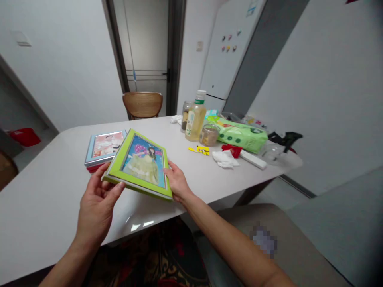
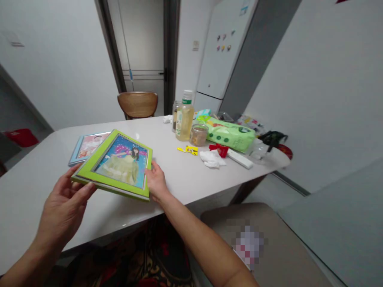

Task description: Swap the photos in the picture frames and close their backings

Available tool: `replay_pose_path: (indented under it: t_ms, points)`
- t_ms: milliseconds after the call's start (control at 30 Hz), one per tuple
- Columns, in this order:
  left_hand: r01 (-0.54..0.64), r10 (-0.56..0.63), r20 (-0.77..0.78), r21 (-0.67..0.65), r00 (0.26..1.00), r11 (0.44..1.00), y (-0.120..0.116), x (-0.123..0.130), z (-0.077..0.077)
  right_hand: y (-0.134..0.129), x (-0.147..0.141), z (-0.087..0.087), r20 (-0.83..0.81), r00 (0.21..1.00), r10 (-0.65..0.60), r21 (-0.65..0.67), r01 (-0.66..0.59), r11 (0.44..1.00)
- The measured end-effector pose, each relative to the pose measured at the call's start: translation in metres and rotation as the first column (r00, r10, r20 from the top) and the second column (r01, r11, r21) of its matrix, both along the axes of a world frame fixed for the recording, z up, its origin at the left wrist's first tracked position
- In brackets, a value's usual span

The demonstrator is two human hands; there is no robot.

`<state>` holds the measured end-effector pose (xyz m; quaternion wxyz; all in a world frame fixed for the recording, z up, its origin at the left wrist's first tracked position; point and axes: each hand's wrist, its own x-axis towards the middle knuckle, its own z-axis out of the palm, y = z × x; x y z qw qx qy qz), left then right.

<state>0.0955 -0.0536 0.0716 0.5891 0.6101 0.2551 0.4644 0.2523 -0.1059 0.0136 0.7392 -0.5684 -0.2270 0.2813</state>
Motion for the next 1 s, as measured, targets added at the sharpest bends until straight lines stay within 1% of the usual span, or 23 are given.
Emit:
replay_pose_path:
  t_ms: [67,167,233,300,400,467,533,600,700,767,800,867,933,1000]
  points:
    - [0.078,-0.079,-0.103,-0.013,0.992,0.997,0.006,0.016,-0.014,-0.006,0.037,0.002,0.128,0.991,-0.026,-0.142,0.045,0.989]
    - [0.155,-0.149,-0.256,0.005,0.955,0.988,0.011,0.037,-0.042,-0.012,0.081,0.003,0.313,0.949,-0.033,-0.322,0.139,0.936]
    - [0.166,-0.127,-0.377,0.074,0.918,0.983,0.014,0.048,-0.058,-0.011,0.099,0.004,0.417,0.909,-0.004,-0.418,0.196,0.887]
    - [0.16,-0.045,-0.526,0.175,0.849,0.972,0.017,0.055,-0.067,-0.009,0.109,0.004,0.487,0.873,0.037,-0.496,0.241,0.834]
    - [0.17,0.142,-0.722,0.341,0.677,0.924,0.021,0.062,-0.068,-0.003,0.115,0.003,0.541,0.837,0.088,-0.578,0.293,0.761]
    - [0.213,0.247,-0.784,0.431,0.57,0.877,0.022,0.065,-0.064,0.001,0.116,0.002,0.564,0.818,0.115,-0.613,0.321,0.722]
    - [0.264,0.308,-0.805,0.485,0.507,0.834,0.023,0.068,-0.062,0.004,0.115,0.001,0.588,0.796,0.144,-0.635,0.345,0.692]
    - [0.303,0.319,-0.81,0.503,0.493,0.81,0.023,0.07,-0.062,0.007,0.114,0.0,0.617,0.768,0.175,-0.644,0.363,0.673]
    - [0.318,0.306,-0.801,0.51,0.514,0.8,0.023,0.069,-0.065,0.013,0.11,0.0,0.667,0.711,0.224,-0.634,0.383,0.672]
    - [0.311,0.309,-0.785,0.525,0.537,0.793,0.025,0.064,-0.068,0.019,0.105,0.002,0.706,0.664,0.246,-0.607,0.389,0.693]
    - [0.303,0.316,-0.775,0.535,0.547,0.788,0.028,0.06,-0.069,0.023,0.102,0.003,0.728,0.64,0.247,-0.585,0.391,0.711]
    - [0.264,0.352,-0.741,0.572,0.572,0.777,0.039,0.048,-0.069,0.034,0.091,0.008,0.768,0.593,0.239,-0.525,0.372,0.765]
    - [0.183,0.415,-0.688,0.619,0.596,0.764,0.058,0.033,-0.066,0.05,0.074,0.012,0.789,0.563,0.246,-0.474,0.303,0.827]
    - [0.086,0.485,-0.639,0.652,0.597,0.753,0.082,0.016,-0.061,0.071,0.054,0.013,0.784,0.557,0.273,-0.446,0.2,0.872]
